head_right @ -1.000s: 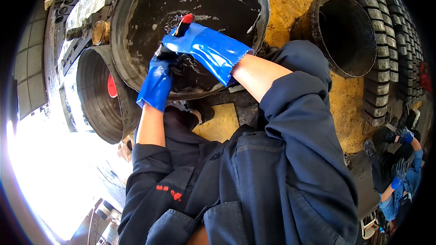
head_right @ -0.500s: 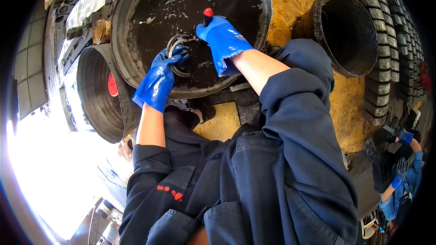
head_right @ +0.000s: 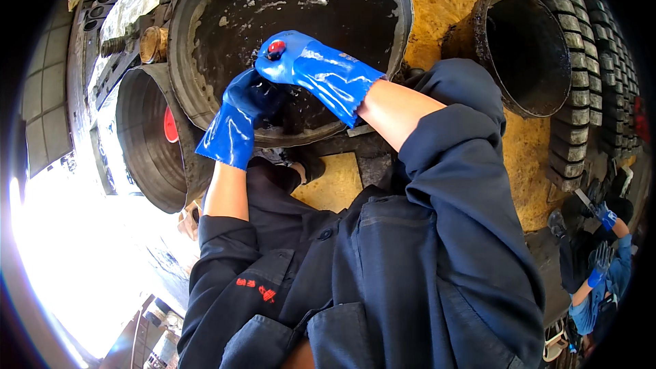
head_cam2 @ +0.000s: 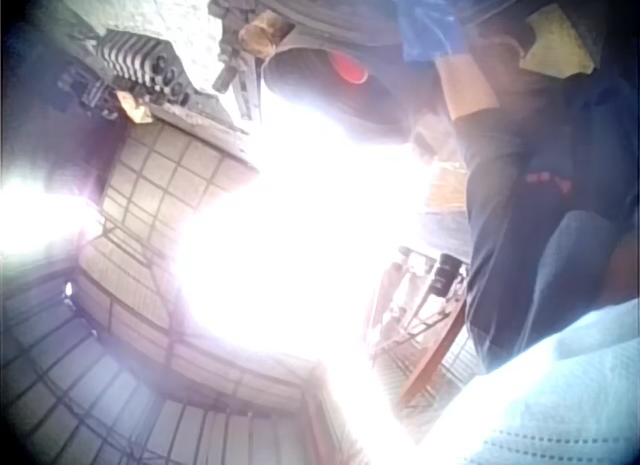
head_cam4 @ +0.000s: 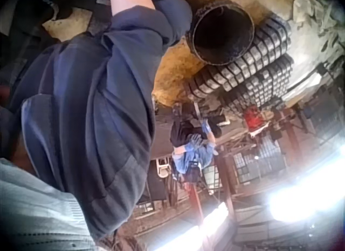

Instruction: The person cleans several metal rings and components by scrubbing them with a brush in a bucket of liquid, then dipping them into another bucket of fluid.

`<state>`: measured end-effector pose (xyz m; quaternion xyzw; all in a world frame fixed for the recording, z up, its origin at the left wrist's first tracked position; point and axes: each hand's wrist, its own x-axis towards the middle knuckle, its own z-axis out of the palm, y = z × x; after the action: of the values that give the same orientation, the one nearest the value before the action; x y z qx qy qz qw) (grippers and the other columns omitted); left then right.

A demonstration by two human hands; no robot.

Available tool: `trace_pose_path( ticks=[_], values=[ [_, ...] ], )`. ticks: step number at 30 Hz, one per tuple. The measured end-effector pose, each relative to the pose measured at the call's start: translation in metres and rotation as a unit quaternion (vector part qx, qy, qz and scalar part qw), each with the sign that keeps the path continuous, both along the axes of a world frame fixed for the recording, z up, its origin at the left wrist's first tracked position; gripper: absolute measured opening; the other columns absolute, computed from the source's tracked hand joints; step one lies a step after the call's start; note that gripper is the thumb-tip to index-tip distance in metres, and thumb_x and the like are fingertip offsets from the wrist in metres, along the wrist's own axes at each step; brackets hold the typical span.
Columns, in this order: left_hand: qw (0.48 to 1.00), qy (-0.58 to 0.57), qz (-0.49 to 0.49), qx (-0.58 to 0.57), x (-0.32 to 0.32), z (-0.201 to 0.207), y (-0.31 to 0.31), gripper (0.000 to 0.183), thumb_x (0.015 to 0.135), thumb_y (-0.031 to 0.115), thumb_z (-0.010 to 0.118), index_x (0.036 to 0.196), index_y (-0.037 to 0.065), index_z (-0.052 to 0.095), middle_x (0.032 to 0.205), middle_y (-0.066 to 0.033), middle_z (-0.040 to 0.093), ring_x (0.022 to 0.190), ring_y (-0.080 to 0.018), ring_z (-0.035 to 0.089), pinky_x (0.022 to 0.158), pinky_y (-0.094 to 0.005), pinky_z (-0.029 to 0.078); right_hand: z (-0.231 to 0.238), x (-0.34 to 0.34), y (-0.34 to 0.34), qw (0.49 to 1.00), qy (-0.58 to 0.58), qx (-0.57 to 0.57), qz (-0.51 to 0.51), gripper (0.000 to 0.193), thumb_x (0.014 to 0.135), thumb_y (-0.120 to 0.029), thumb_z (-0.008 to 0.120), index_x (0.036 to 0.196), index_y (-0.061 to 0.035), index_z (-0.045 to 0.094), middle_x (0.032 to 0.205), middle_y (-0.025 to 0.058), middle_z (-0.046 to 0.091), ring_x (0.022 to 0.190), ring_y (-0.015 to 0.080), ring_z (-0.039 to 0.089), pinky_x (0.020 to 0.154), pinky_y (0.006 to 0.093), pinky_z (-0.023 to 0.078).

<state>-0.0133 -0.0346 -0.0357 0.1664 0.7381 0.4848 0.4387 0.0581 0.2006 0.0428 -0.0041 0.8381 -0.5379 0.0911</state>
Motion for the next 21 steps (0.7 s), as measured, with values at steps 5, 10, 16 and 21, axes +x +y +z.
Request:
trace_pose_path(
  ticks=[5,10,16,21],
  values=[
    [0.753,-0.443,0.475,0.111,0.017,0.058,0.080,0.067,0.101,0.052,0.059,0.143,0.001,0.057,0.145,-0.0228,0.060,0.133,-0.0420,0.057,0.118,-0.0551,0.044,-0.024,0.027,0.025,0.990,0.096,-0.005,-0.099,0.023,0.092,-0.033,0.069,0.104,-0.0158,0.079,0.101,0.0107,0.077,0.098,0.0344,0.073,0.087,0.0418,0.060],
    [0.801,-0.406,0.416,0.142,0.001,0.038,0.057,0.067,0.105,0.054,0.052,0.146,0.002,0.058,0.143,-0.0220,0.063,0.130,-0.0394,0.060,0.118,-0.0537,0.043,-0.013,0.039,0.014,0.978,0.189,0.074,0.046,0.021,0.090,-0.018,0.079,0.109,-0.0109,0.077,0.107,0.0135,0.076,0.099,0.0329,0.074,0.085,0.0404,0.061],
    [0.953,0.301,0.013,0.017,0.035,0.026,0.032,0.043,0.097,-0.006,0.055,0.136,0.005,0.069,0.129,-0.0275,0.071,0.113,-0.0388,0.072,0.100,-0.0419,0.057,-0.026,0.056,0.021,0.976,0.144,0.123,0.108,0.016,0.092,-0.023,0.073,0.105,-0.0145,0.075,0.104,0.0123,0.075,0.098,0.0372,0.073,0.081,0.0467,0.059],
    [0.871,0.418,-0.159,-0.202,0.036,0.064,0.045,0.041,0.094,-0.003,0.055,0.132,0.002,0.071,0.120,-0.0301,0.071,0.112,-0.0444,0.069,0.098,-0.0431,0.055,-0.002,0.037,0.023,0.938,-0.129,0.248,0.206,0.026,0.093,-0.032,0.068,0.111,-0.0154,0.078,0.112,0.0137,0.077,0.103,0.0369,0.074,0.084,0.0470,0.060]
  ],
)
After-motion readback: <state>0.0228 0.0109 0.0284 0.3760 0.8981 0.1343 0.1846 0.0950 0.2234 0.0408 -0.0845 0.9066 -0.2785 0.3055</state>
